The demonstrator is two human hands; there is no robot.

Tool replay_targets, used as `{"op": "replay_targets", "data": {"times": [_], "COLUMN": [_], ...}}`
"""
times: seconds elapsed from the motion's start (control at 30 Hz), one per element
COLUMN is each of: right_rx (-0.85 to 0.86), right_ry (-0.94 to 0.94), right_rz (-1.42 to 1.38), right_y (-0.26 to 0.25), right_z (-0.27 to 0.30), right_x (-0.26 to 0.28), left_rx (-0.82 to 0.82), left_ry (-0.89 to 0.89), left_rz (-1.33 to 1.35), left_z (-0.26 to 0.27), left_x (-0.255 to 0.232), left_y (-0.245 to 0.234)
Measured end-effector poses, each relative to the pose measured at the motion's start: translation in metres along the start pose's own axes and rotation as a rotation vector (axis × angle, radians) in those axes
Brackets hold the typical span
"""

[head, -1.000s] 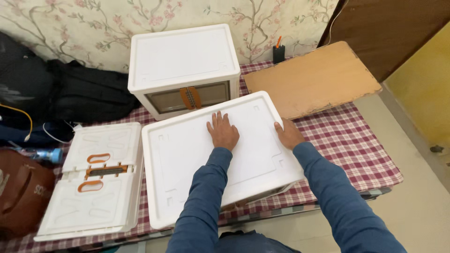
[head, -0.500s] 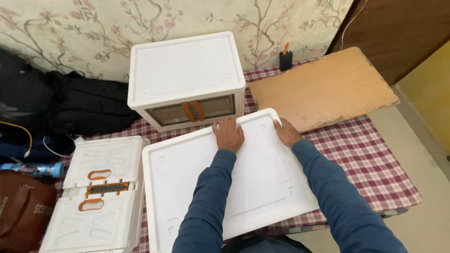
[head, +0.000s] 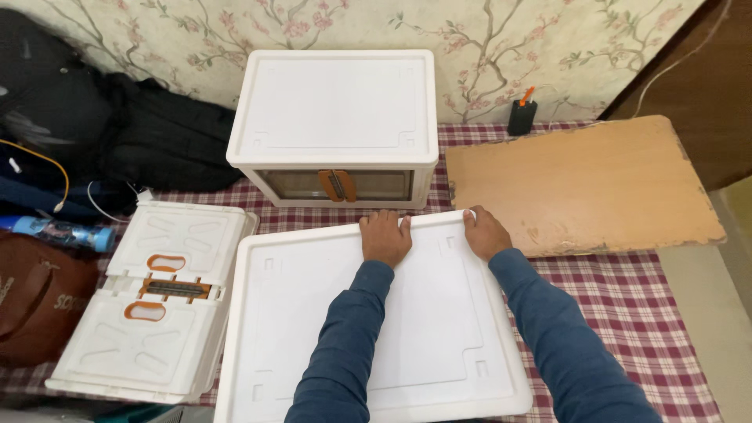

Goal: The person assembles two white plastic storage boxes on a checkered table. They open the lids, unfold the side panels, and secure the lids. The person then stacks the second box on top of the first.

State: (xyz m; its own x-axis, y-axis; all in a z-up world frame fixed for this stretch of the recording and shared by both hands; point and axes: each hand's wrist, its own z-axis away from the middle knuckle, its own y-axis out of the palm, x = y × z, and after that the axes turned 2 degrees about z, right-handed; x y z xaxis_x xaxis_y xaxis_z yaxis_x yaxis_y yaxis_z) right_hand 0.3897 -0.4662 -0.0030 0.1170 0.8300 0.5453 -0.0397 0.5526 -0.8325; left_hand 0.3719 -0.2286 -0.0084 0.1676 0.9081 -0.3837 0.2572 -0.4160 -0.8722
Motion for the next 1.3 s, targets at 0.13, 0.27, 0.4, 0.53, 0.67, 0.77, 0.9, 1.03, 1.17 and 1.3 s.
{"op": "replay_targets", "data": {"times": [0.13, 0.27, 0.4, 0.53, 0.67, 0.77, 0.9, 1.03, 1.17, 1.3], "right_rx": [-0.015, 0.015, 0.248, 0.282, 0.228, 0.254, 0.292, 0.239, 0.179, 0.173], "right_ry": [-0.153, -0.271, -0.284, -0.371, -0.421, -0.404, -0.373, -0.425, -0.459, -0.515], "right_rz": [0.263, 0.487, 0.574, 0.537, 0.531, 0.555, 0.603, 0.523, 0.543, 0.481], "right_y": [0.000, 0.002, 0.013, 0.038, 0.054, 0.068, 0.087, 0.114, 0.148, 0.177], "right_z": [-0.009, -0.016, -0.021, -0.024, -0.026, -0.023, -0.007, 0.012, 0.027, 0.038], "right_x": [0.013, 0.035, 0.064, 0.088, 0.096, 0.117, 0.153, 0.200, 0.247, 0.288], "left_rx": [-0.071, -0.114, -0.113, -0.192, -0.235, -0.263, -0.208, -0.195, -0.196, 0.003], "left_ry": [0.021, 0.037, 0.079, 0.032, -0.016, 0.004, -0.055, -0.126, -0.230, -0.436], "left_rz": [0.008, 0.086, 0.192, 0.046, 0.006, -0.006, 0.014, -0.080, -0.108, 0.116], "left_z": [0.002, 0.010, 0.018, 0.032, 0.042, 0.054, 0.060, 0.067, 0.072, 0.073], "left_x": [-0.005, -0.007, 0.005, 0.042, 0.096, 0.130, 0.152, 0.181, 0.202, 0.223], "left_y": [-0.004, -0.009, -0.012, -0.026, -0.049, -0.067, -0.076, -0.100, -0.117, -0.131]}}
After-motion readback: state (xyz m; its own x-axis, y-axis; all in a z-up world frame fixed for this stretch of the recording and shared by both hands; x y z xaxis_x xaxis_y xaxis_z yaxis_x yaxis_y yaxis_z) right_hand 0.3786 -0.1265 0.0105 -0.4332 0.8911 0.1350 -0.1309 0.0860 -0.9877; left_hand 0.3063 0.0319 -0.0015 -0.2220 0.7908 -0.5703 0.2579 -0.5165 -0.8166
